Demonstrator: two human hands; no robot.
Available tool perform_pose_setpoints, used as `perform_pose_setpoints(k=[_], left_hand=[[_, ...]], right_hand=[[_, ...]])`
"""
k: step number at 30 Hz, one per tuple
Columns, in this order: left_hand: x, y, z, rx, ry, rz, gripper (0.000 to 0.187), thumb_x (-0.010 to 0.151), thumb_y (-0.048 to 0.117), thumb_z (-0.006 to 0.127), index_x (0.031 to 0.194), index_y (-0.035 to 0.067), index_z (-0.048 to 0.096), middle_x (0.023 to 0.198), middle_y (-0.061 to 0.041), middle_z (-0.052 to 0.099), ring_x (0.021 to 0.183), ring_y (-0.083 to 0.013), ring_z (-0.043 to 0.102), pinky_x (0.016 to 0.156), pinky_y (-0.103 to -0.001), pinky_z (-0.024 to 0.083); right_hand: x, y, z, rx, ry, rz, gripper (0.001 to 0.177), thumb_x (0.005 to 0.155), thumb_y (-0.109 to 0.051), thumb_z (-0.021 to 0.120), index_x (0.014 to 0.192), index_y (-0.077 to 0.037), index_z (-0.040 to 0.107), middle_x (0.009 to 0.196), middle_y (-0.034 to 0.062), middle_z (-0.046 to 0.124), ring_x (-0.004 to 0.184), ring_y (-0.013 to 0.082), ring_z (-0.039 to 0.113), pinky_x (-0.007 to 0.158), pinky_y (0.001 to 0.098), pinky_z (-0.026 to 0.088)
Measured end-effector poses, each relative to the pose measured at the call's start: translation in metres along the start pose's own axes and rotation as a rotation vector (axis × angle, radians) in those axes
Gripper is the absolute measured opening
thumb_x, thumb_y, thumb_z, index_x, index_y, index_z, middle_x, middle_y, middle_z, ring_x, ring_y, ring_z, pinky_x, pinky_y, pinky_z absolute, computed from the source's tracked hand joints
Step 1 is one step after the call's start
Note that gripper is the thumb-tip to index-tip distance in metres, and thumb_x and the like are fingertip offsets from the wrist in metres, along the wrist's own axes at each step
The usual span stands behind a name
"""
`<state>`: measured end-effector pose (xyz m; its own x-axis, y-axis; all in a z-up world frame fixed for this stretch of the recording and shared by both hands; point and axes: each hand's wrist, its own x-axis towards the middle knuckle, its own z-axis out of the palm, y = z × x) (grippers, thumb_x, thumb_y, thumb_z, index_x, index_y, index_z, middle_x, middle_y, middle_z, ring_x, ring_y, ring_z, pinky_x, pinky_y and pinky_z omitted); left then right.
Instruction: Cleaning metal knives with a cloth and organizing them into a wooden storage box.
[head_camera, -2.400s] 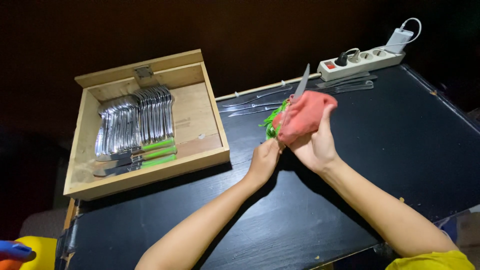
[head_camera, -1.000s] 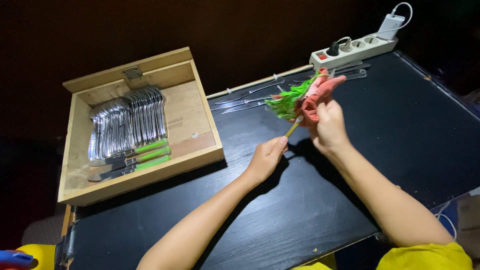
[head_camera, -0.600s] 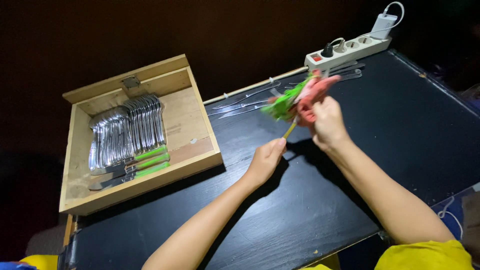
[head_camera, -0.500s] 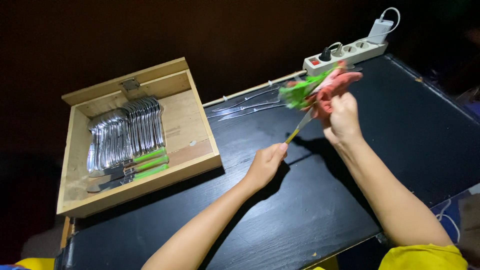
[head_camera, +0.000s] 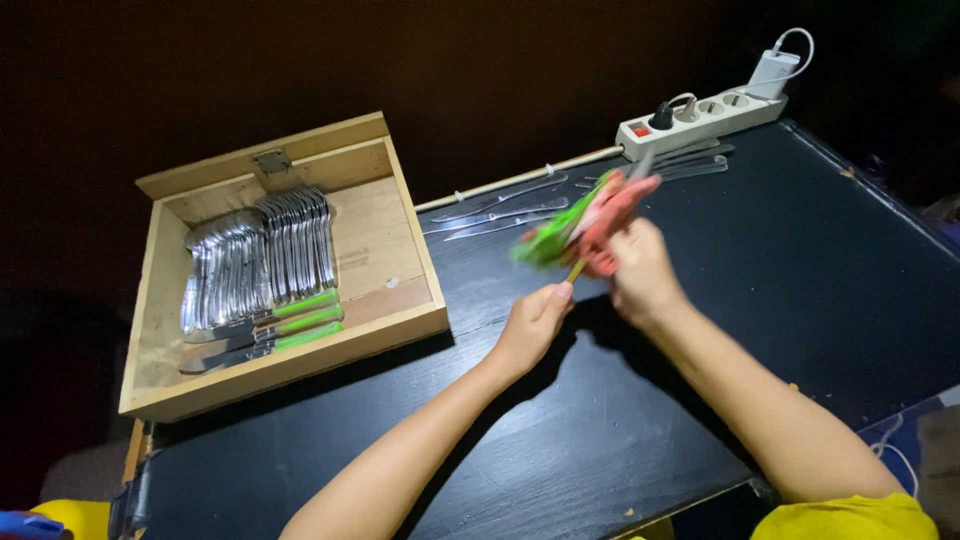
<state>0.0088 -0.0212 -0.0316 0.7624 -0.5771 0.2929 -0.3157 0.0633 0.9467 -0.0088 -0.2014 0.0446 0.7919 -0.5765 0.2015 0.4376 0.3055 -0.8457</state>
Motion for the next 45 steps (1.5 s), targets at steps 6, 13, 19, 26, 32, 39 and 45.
perform_pose_setpoints(k=[6,13,19,26,32,39,45], left_hand=[[-0.01,0.017,0.004,0.044,-0.059,-0.009,0.041,0.112,0.034,0.05,0.091,0.007,0.072,0.076,-0.007,0.073,0.081,-0.0066,0.057,0.077,-0.037,0.055],[-0.005,-0.016,0.006,-0.064,-0.005,-0.079,0.044,0.109,0.034,0.054,0.077,0.008,0.069,0.061,0.004,0.059,0.068,-0.0067,0.05,0.062,-0.031,0.053],[-0.001,-0.006,0.003,-0.217,0.08,-0.122,0.051,0.108,0.03,0.052,0.059,0.015,0.052,0.046,0.004,0.048,0.047,-0.006,0.046,0.046,-0.02,0.041],[-0.009,0.014,0.0,-0.09,-0.055,-0.059,0.038,0.109,0.032,0.056,0.082,0.009,0.069,0.062,0.003,0.062,0.066,-0.0052,0.05,0.061,-0.027,0.052],[-0.006,0.021,-0.002,-0.356,0.066,-0.176,0.042,0.109,0.038,0.047,0.077,0.012,0.057,0.046,0.002,0.039,0.039,-0.0062,0.038,0.035,-0.018,0.029],[0.002,0.01,-0.014,-0.126,0.077,-0.182,0.043,0.106,0.038,0.044,0.082,0.005,0.056,0.06,-0.012,0.048,0.055,-0.0249,0.047,0.048,-0.034,0.037],[-0.011,0.082,-0.026,0.237,0.139,0.069,0.038,0.105,0.025,0.054,0.127,-0.004,0.061,0.113,-0.033,0.069,0.109,-0.0496,0.066,0.095,-0.056,0.052]], right_hand=[[0.017,-0.006,-0.03,-0.002,0.084,-0.018,0.011,0.106,-0.008,0.052,0.109,-0.006,0.062,0.08,0.0104,0.069,0.068,0.0173,0.073,0.07,0.0355,0.066],[-0.033,0.014,0.015,-0.024,0.167,-0.001,0.015,0.105,-0.025,0.053,0.097,-0.012,0.054,0.072,0.011,0.061,0.057,0.0162,0.064,0.054,0.0241,0.056],[-0.045,0.028,0.029,-0.176,-0.117,0.083,0.022,0.105,-0.023,0.057,0.095,-0.003,0.055,0.067,0.0056,0.065,0.05,0.0057,0.063,0.043,0.0166,0.051],[0.042,0.005,-0.052,-0.083,0.23,-0.099,0.006,0.099,-0.016,0.059,0.103,-0.011,0.059,0.082,0.0138,0.067,0.071,0.0198,0.073,0.067,0.0335,0.064],[0.066,0.004,-0.092,-0.003,0.312,-0.156,0.008,0.099,-0.023,0.054,0.102,-0.015,0.053,0.092,0.0083,0.062,0.084,0.0223,0.071,0.084,0.0419,0.061],[-0.071,0.013,0.039,-0.408,-0.326,0.062,0.024,0.099,-0.018,0.067,0.116,-0.002,0.069,0.092,0.0116,0.076,0.079,0.014,0.07,0.074,0.0345,0.062],[-0.053,-0.006,0.03,-0.402,-0.216,-0.052,0.019,0.11,-0.023,0.046,0.118,-0.007,0.052,0.095,0.0121,0.077,0.054,0.0145,0.068,0.042,0.0333,0.06]])
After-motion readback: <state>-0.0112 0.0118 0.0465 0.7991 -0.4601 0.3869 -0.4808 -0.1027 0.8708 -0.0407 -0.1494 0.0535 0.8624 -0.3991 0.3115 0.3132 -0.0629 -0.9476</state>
